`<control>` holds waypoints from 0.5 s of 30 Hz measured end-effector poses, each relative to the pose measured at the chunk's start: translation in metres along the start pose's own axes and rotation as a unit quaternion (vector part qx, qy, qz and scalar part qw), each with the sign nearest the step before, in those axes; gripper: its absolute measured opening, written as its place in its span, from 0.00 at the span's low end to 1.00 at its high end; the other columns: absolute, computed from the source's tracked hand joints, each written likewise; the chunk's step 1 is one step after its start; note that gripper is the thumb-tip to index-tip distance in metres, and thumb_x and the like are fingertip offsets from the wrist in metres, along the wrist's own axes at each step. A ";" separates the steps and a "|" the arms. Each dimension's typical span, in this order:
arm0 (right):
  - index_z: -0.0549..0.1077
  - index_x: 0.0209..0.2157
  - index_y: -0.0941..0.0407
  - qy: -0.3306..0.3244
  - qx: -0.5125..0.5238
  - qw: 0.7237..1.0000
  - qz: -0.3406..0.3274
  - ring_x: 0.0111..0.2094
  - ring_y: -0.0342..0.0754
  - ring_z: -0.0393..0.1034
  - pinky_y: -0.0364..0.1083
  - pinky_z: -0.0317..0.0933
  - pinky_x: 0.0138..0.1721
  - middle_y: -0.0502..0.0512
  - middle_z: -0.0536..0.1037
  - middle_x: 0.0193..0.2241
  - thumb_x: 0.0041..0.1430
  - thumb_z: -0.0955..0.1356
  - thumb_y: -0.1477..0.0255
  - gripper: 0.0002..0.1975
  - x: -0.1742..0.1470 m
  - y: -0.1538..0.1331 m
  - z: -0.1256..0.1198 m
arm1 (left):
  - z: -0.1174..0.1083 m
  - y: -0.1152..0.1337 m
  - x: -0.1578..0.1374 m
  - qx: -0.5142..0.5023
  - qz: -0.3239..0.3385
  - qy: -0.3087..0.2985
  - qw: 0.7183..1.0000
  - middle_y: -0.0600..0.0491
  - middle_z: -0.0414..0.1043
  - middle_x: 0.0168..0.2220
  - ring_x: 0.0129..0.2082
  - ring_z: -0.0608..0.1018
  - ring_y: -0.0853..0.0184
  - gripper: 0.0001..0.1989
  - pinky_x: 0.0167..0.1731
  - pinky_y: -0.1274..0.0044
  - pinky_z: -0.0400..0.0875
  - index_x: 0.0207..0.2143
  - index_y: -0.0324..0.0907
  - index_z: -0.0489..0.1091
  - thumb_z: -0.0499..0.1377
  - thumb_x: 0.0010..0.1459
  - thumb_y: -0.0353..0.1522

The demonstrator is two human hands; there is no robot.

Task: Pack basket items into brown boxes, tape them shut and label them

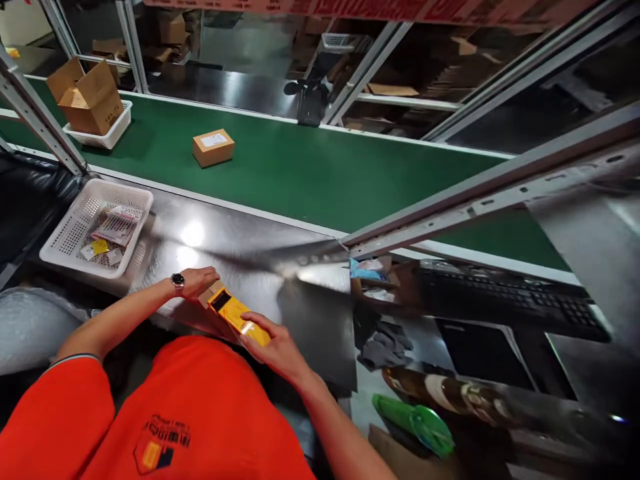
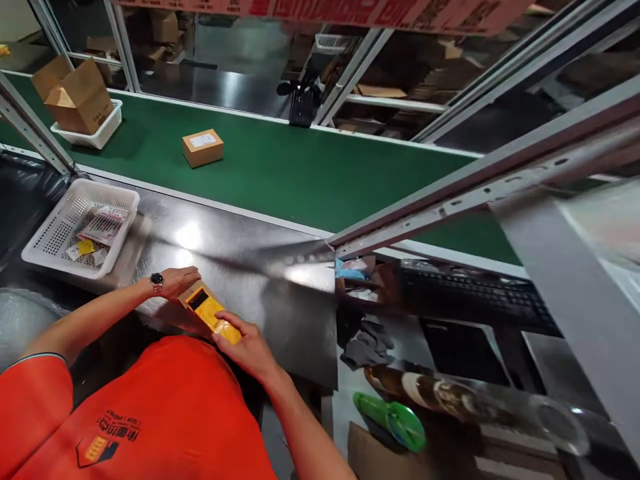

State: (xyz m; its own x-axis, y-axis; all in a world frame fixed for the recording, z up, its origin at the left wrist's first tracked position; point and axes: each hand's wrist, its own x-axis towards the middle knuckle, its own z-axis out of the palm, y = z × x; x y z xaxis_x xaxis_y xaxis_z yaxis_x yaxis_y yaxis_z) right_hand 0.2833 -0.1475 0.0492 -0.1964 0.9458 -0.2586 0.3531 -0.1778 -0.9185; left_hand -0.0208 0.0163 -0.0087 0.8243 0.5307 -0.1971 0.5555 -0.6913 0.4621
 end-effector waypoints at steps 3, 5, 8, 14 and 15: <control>0.89 0.51 0.55 -0.008 -0.025 0.998 0.062 0.36 0.55 0.84 0.50 0.79 0.40 0.59 0.90 0.42 0.55 0.77 0.58 0.25 -0.041 0.008 -0.039 | 0.001 0.002 -0.002 -0.017 -0.022 -0.015 1.000 0.37 0.74 0.66 0.59 0.83 0.49 0.43 0.55 0.68 0.80 0.71 0.38 0.65 0.74 0.57 0.38; 0.90 0.50 0.56 -0.018 -0.059 0.993 0.102 0.33 0.56 0.82 0.51 0.77 0.36 0.59 0.90 0.38 0.54 0.77 0.60 0.24 -0.070 0.018 -0.066 | 0.002 0.004 -0.002 -0.023 -0.025 -0.016 0.999 0.35 0.74 0.67 0.58 0.83 0.49 0.44 0.55 0.68 0.79 0.72 0.34 0.64 0.74 0.57 0.38; 0.91 0.47 0.54 -0.033 -0.120 0.981 0.147 0.31 0.57 0.80 0.52 0.74 0.34 0.57 0.89 0.35 0.50 0.77 0.62 0.22 -0.084 0.031 -0.084 | 0.003 0.005 -0.001 -0.027 -0.030 -0.017 0.999 0.35 0.73 0.67 0.57 0.84 0.49 0.45 0.54 0.67 0.79 0.72 0.34 0.63 0.73 0.57 0.37; 0.90 0.51 0.53 -0.082 -0.191 0.966 0.155 0.31 0.53 0.79 0.47 0.68 0.35 0.52 0.88 0.32 0.53 0.74 0.64 0.25 0.000 0.041 -0.039 | 0.001 -0.002 -0.006 -0.032 -0.057 -0.007 0.998 0.38 0.72 0.69 0.60 0.84 0.46 0.47 0.56 0.65 0.81 0.71 0.42 0.63 0.76 0.52 0.38; 0.90 0.53 0.52 -0.073 -0.225 0.961 0.146 0.35 0.55 0.82 0.47 0.68 0.38 0.53 0.89 0.35 0.55 0.74 0.65 0.24 0.015 0.043 -0.032 | 0.002 -0.004 -0.008 -0.034 -0.069 0.005 0.997 0.37 0.71 0.69 0.60 0.84 0.45 0.48 0.58 0.64 0.80 0.71 0.41 0.62 0.77 0.51 0.37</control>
State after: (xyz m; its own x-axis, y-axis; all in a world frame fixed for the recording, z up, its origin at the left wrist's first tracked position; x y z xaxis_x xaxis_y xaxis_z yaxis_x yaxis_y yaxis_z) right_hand 0.3251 -0.1320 0.0153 -0.1443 0.8194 -0.5547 0.7660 -0.2624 -0.5868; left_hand -0.0295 0.0137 -0.0111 0.7395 0.6232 -0.2545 0.6546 -0.5773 0.4881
